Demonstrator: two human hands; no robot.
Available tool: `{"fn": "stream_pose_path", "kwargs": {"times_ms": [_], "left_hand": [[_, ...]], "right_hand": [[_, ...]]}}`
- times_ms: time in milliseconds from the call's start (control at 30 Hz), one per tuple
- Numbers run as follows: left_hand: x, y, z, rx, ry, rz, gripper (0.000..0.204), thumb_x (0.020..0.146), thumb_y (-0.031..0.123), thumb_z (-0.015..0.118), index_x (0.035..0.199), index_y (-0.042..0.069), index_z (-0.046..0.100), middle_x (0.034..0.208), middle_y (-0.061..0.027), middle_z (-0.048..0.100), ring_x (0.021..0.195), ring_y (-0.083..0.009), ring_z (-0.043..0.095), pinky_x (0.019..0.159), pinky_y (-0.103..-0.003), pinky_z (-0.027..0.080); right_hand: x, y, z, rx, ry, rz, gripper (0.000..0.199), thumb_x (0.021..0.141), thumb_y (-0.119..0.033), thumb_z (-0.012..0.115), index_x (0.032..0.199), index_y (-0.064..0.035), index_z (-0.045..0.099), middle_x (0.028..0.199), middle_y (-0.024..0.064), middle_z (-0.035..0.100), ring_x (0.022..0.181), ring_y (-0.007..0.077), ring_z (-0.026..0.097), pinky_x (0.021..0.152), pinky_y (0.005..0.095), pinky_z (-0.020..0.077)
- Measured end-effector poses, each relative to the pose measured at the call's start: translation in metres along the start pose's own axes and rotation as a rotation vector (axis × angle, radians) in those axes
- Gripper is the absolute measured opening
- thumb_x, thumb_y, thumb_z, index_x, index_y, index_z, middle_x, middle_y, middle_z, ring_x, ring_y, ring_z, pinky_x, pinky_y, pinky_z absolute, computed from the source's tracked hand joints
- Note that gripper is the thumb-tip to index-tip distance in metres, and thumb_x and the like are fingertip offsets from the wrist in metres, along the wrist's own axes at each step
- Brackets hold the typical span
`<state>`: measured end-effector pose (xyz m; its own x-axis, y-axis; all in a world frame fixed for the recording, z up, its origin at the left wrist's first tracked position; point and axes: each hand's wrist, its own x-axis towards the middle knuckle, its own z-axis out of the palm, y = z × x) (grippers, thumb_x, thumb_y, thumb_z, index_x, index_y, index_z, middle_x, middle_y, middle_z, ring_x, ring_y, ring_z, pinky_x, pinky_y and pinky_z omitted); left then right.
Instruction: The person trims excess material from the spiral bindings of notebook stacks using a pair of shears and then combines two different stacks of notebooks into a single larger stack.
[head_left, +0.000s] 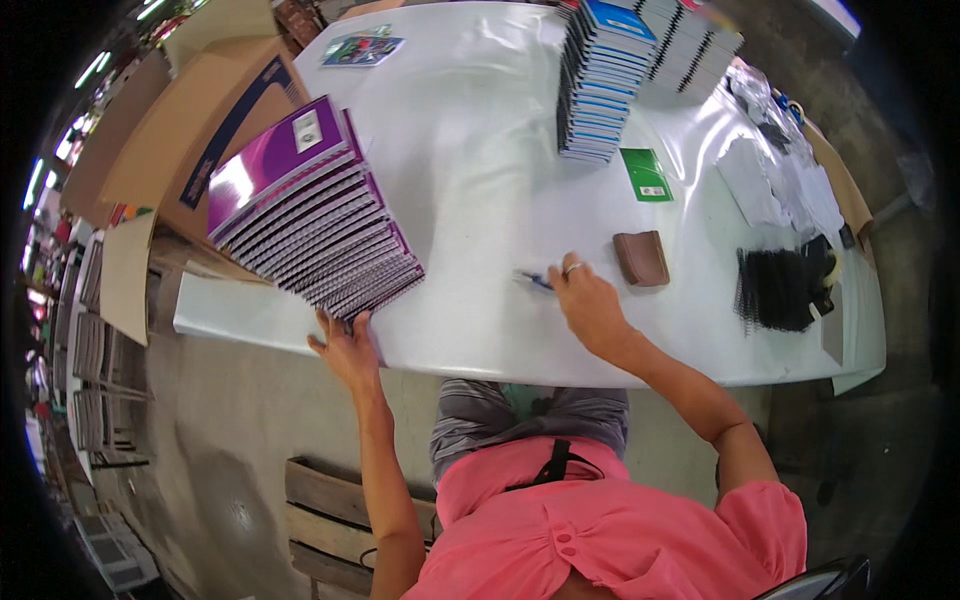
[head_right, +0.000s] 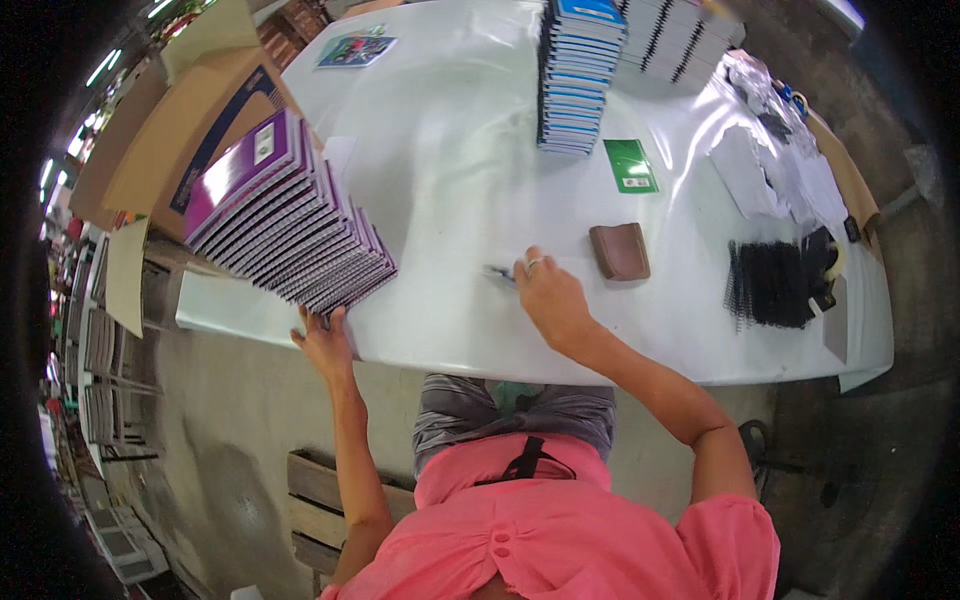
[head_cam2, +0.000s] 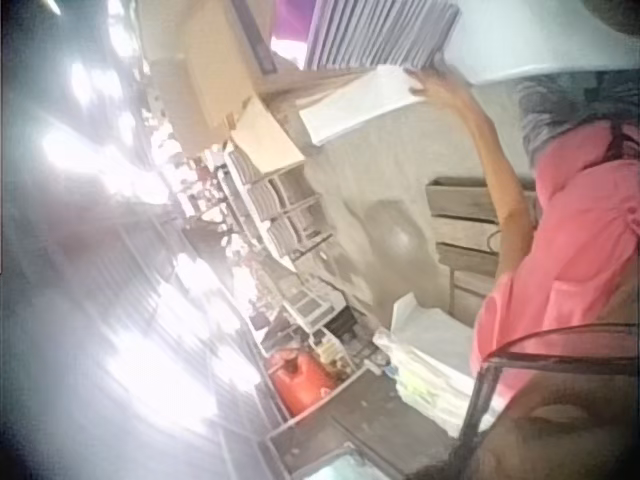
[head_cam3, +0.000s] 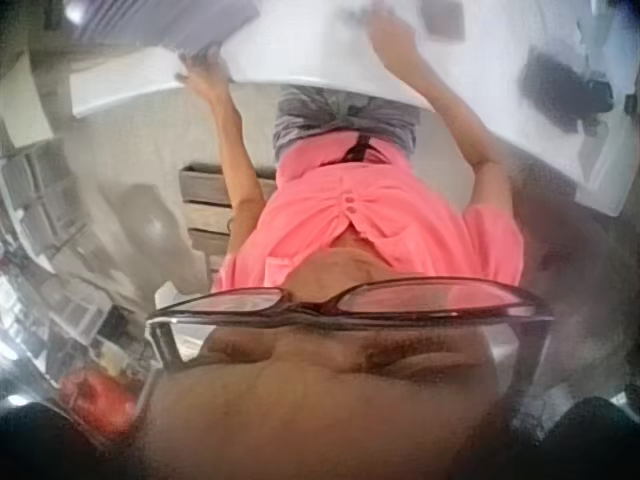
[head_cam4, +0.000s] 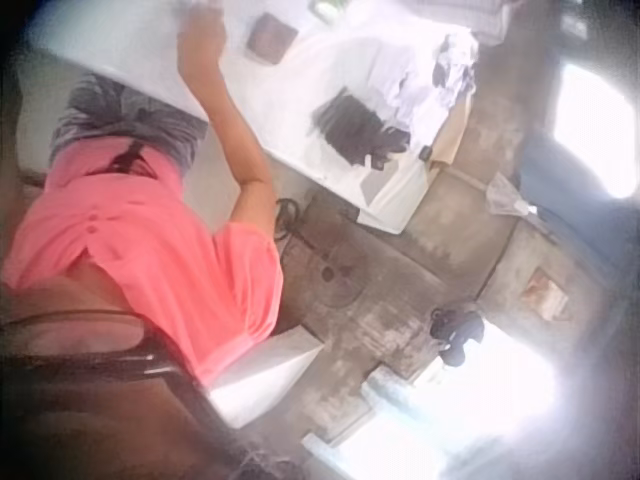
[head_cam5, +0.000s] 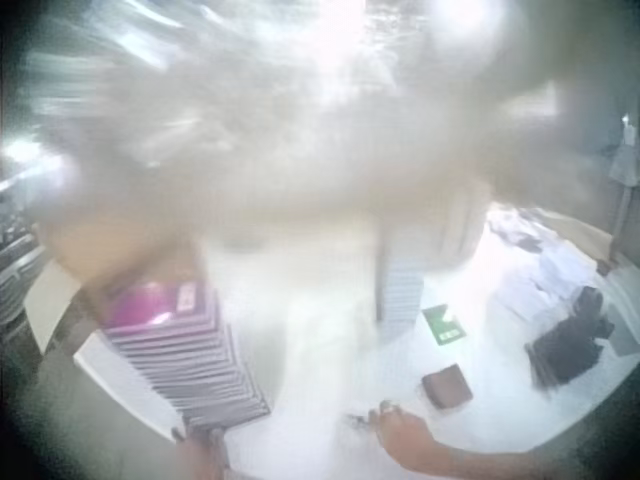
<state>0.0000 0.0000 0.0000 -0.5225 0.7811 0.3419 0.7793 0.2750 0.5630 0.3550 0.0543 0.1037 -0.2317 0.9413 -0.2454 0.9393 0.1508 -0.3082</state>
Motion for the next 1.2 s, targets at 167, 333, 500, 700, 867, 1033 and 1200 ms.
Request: {"fn": "stream_pose_path", "kwargs": {"times_ms": [167, 333, 500, 700, 867, 1033, 1200], "left_hand": [[0.019, -0.011, -0.014, 0.044, -0.009, -0.034, 0.060, 0.089, 0.038, 0.067, 0.130, -0.004, 0.057, 0.133, -0.0196, 0.060, 0.142, -0.0284, 0.037, 0.120, -0.053, 0.010], [0.026, -0.011, -0.018, 0.107, 0.002, 0.011, 0.065, 0.089, 0.044, 0.066, 0.134, -0.002, 0.056, 0.117, -0.0113, 0.070, 0.140, -0.0296, 0.041, 0.118, -0.053, 0.015], [0.026, 0.015, -0.027, 0.045, -0.064, -0.059, 0.089, 0.081, 0.048, 0.073, 0.147, -0.001, 0.037, 0.122, -0.0170, 0.067, 0.142, -0.0313, 0.036, 0.119, -0.054, 0.013], [0.012, 0.035, -0.022, 0.084, 0.045, -0.213, 0.125, 0.066, 0.047, 0.085, 0.155, 0.001, 0.011, 0.144, -0.0189, 0.050, 0.145, -0.0377, 0.028, 0.120, -0.054, 0.009], [0.014, 0.054, -0.033, 0.001, 0.005, -0.278, 0.127, 0.064, 0.040, 0.088, 0.155, 0.000, 0.009, 0.147, -0.0177, 0.047, 0.146, -0.0387, 0.025, 0.120, -0.054, 0.008], [0.013, 0.050, -0.033, -0.050, -0.017, -0.270, 0.124, 0.065, 0.033, 0.089, 0.154, 0.000, 0.009, 0.147, -0.0135, 0.049, 0.147, -0.0382, 0.022, 0.120, -0.054, 0.005], [0.014, 0.049, -0.033, -0.037, -0.020, -0.275, 0.124, 0.065, 0.034, 0.089, 0.154, 0.000, 0.009, 0.147, -0.0119, 0.050, 0.148, -0.0385, 0.022, 0.120, -0.054, 0.006]], "right_hand": [[-0.004, -0.001, 0.035, -0.424, 0.434, -0.561, 0.052, 0.091, -0.025, 0.064, 0.139, -0.0091, 0.051, 0.128, 0.0236, 0.051, 0.116, 0.0341, 0.050, 0.093, 0.0515, 0.0432], [0.005, 0.018, 0.020, -0.547, 0.370, -0.671, 0.052, 0.092, -0.030, 0.063, 0.141, -0.0154, 0.051, 0.121, 0.0229, 0.056, 0.109, 0.0343, 0.053, 0.088, 0.0464, 0.0436], [0.018, -0.013, -0.022, -0.606, 0.256, -0.768, 0.054, 0.091, -0.030, 0.064, 0.140, -0.0125, 0.051, 0.111, 0.0204, 0.060, 0.102, 0.0314, 0.055, 0.086, 0.0422, 0.0434], [0.049, -0.086, -0.037, -0.606, 0.411, -1.141, 0.048, 0.083, -0.027, 0.069, 0.124, -0.0043, 0.058, 0.105, 0.0113, 0.061, 0.098, 0.0242, 0.054, 0.083, 0.0367, 0.0430], [0.069, -0.114, -0.031, -0.861, 0.543, -1.388, 0.044, 0.074, -0.016, 0.072, 0.116, -0.0056, 0.059, 0.109, 0.0031, 0.059, 0.107, 0.0165, 0.050, 0.085, 0.0320, 0.0419], [0.081, -0.119, -0.023, -1.003, 0.574, -1.467, 0.043, 0.074, -0.017, 0.072, 0.114, -0.0058, 0.059, 0.112, 0.0017, 0.058, 0.110, 0.0165, 0.049, 0.087, 0.0306, 0.0418], [0.084, -0.123, -0.022, -1.019, 0.607, -1.497, 0.039, 0.077, -0.017, 0.069, 0.112, -0.0060, 0.059, 0.115, 0.0015, 0.058, 0.110, 0.0166, 0.049, 0.087, 0.0295, 0.0418]]}}
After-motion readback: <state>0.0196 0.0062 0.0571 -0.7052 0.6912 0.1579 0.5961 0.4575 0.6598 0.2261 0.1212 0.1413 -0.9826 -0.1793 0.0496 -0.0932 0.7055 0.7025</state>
